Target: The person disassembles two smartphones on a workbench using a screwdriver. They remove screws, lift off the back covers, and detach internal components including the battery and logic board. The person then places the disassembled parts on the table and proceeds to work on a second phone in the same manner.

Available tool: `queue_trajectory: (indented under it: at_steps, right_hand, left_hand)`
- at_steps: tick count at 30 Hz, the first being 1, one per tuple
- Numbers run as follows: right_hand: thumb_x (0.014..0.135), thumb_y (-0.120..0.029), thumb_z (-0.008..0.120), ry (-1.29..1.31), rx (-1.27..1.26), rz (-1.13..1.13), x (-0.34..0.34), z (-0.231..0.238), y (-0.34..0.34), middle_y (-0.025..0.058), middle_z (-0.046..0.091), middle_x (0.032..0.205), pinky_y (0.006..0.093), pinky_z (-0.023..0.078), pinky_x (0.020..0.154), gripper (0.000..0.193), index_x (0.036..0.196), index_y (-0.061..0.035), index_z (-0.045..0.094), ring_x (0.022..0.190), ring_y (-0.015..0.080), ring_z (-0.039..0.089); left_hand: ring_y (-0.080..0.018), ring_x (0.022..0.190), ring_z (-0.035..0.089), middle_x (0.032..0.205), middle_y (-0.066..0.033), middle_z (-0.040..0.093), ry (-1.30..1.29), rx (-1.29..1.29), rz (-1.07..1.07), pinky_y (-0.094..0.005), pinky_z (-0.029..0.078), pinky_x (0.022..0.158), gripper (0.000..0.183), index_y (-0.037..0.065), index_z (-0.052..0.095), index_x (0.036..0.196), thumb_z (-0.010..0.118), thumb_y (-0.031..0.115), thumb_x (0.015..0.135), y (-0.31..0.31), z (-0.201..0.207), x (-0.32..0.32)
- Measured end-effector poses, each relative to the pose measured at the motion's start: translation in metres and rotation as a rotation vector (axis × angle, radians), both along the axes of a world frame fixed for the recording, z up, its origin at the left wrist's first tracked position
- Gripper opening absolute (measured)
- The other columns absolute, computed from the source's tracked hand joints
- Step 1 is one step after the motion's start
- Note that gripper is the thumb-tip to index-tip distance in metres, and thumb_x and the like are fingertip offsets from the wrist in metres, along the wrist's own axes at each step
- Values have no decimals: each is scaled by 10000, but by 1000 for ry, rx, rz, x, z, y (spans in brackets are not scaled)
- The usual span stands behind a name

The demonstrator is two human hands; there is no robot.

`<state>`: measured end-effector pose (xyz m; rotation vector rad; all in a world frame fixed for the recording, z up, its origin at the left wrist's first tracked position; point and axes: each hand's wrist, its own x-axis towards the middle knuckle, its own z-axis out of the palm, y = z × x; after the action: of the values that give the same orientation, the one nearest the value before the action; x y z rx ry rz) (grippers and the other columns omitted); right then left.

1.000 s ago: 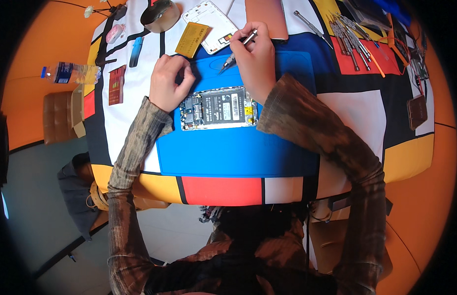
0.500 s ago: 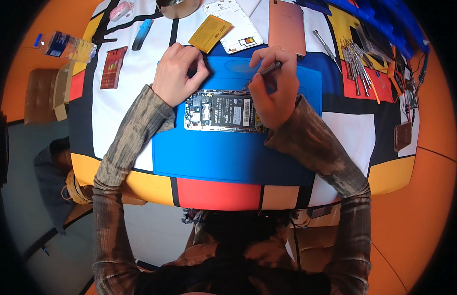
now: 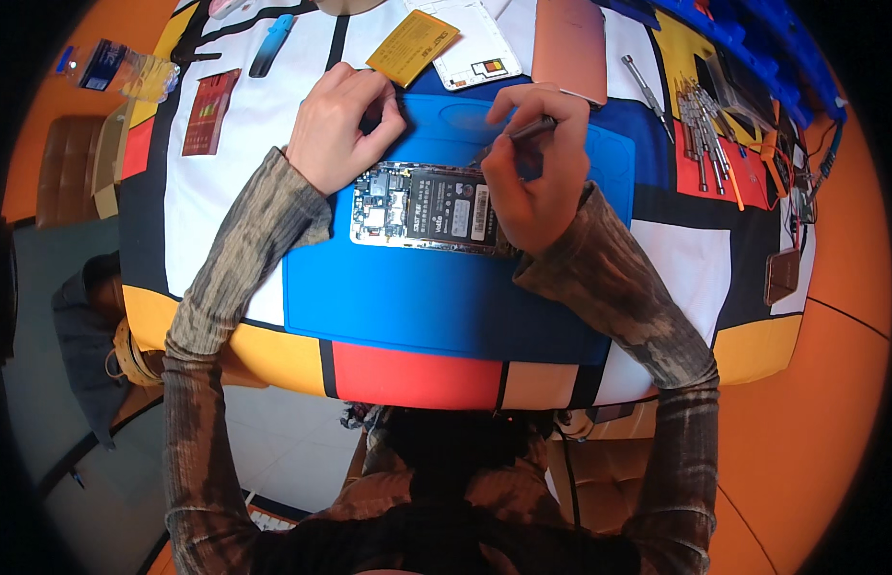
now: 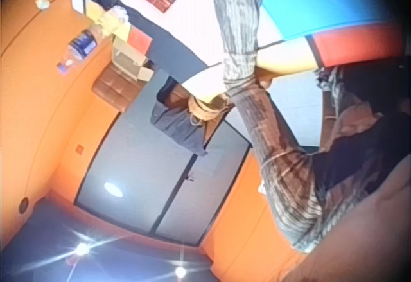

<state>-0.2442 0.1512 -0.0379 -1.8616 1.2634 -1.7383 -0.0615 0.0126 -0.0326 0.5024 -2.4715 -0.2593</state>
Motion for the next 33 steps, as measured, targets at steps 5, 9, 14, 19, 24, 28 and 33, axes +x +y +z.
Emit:
queue_trajectory:
  at_steps: [5,9,14,19,24,28,33]
  right_hand:
    - [855,76,473,-8,-18,-10,1,1,1,138,505,1047,172,443,608,266,1063,-7,330,694,45,507]
    - [854,80,472,24,21,-13,0,2,2,137,507,1047,175,443,614,272,1065,-8,325,703,48,513]
    - [851,80,475,19,8,-11,1,3,2,134,506,1046,176,437,610,273,1062,-11,327,704,46,504]
    - [849,83,481,24,42,-10,1,4,3,136,507,1043,184,442,603,276,1058,-17,332,701,48,502]
    - [826,93,506,139,-56,-49,8,3,-3,157,517,1063,208,445,628,291,1040,-26,350,727,90,527]
    - [788,108,561,359,-151,-141,7,5,-5,195,516,1117,294,456,766,344,1026,-40,360,832,172,554]
    - [764,119,560,249,-105,-54,4,9,-2,223,501,1150,350,435,859,382,1036,-42,345,939,229,545]
  left_hand:
    - [-227,715,531,707,-101,598,-15,-23,12,-332,463,627,156,12,611,789,625,167,806,0,-1,1]
    - [-231,728,544,718,-107,605,-33,-28,27,-334,474,640,158,9,618,800,626,167,807,-1,-2,0]
    - [-232,729,545,721,-109,607,-18,-30,20,-333,475,641,155,7,619,804,628,162,808,-1,-2,0]
    - [-230,733,548,725,-103,609,-34,-25,28,-331,477,643,149,11,619,811,632,160,806,-1,-2,0]
    - [-228,745,550,738,-93,613,-36,-18,29,-333,480,646,139,19,618,813,636,156,803,0,-1,1]
    - [-228,750,551,748,-91,615,-26,-25,24,-335,481,652,138,22,618,817,639,157,801,-1,-2,0]
    - [-228,753,552,745,-90,615,-35,-33,31,-333,482,659,137,26,621,829,642,157,797,-1,-2,0]
